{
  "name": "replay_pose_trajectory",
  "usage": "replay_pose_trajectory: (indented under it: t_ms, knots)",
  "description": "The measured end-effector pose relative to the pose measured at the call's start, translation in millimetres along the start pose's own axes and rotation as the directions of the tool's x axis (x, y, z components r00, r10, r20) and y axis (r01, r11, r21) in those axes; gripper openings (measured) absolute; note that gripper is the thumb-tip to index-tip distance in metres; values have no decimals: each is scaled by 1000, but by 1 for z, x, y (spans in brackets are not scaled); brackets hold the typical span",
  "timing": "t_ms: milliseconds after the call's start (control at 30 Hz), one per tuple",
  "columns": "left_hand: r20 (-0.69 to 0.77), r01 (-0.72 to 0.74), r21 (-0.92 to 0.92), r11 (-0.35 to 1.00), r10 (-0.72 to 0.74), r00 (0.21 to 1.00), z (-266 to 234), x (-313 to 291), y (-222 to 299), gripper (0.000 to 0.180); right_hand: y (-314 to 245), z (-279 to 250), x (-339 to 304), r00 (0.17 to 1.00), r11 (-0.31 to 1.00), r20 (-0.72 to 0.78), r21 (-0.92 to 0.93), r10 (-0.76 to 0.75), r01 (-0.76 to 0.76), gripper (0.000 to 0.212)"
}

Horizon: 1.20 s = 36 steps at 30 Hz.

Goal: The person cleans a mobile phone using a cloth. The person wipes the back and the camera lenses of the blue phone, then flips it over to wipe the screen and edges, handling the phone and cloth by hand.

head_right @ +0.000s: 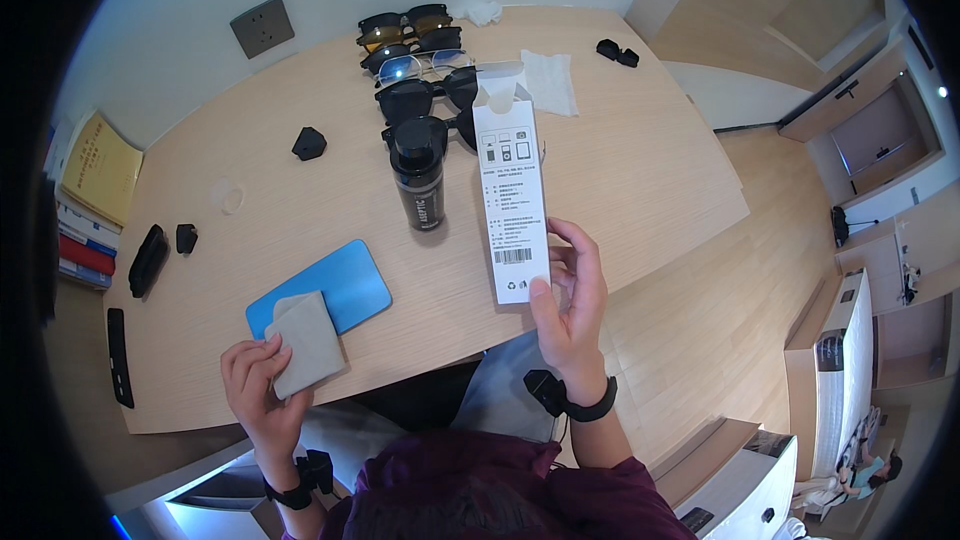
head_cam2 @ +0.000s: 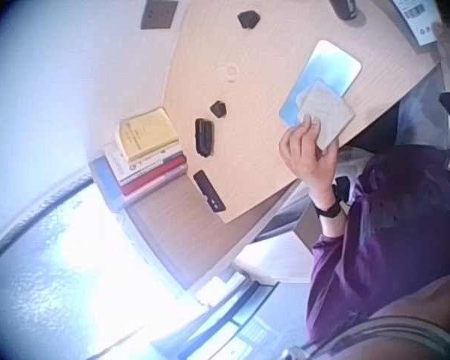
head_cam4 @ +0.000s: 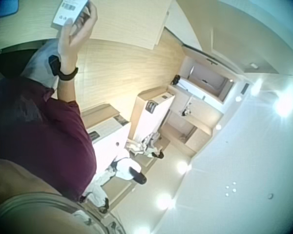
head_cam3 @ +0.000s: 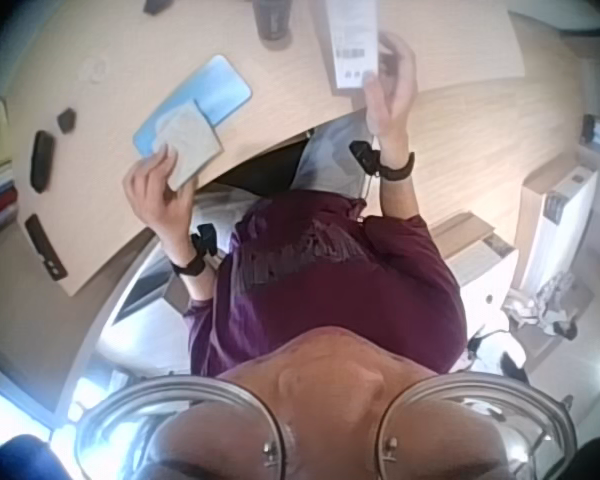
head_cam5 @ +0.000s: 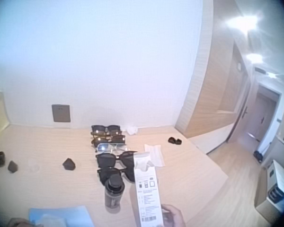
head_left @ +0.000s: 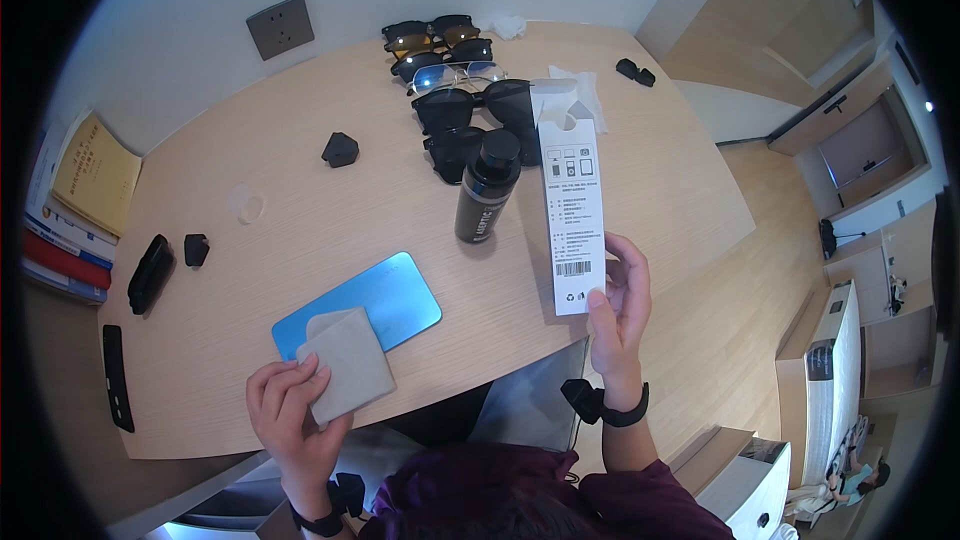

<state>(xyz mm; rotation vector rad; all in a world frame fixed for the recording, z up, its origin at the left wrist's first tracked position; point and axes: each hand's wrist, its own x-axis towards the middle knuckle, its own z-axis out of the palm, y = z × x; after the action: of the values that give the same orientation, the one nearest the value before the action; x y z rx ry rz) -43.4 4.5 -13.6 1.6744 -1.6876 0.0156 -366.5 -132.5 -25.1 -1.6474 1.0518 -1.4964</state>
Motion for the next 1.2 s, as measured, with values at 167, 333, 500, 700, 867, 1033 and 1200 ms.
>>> replay_pose_trajectory:
  t_ms: [167,333,500,700,867,1033,1200]
  knots:
    - [8,0,34,999,0,1000,-1,0,0,44,0,0,-1,1000,1000,-2,3,7,-7,56]
    - [16,-3,25,1000,3,1000,-1,2,3,44,2,-1,0,1000,1000,1,-15,-12,12,56]
    - [17,-5,27,1000,5,1000,-1,2,4,45,2,-1,-1,1000,1000,1,-7,-3,3,55]
    - [10,0,17,1000,0,1000,0,3,5,44,2,-1,-1,1000,1000,8,1,0,0,55]
    - [9,0,18,1000,0,1000,-1,4,6,44,-1,0,0,1000,1000,3,6,10,-10,55]
    - [6,6,19,1000,-6,1000,0,4,6,44,1,1,-1,1000,1000,-13,21,8,-8,55]
    - [8,3,35,999,-4,1000,0,2,3,43,2,0,-3,1000,1000,-8,10,18,-18,56]
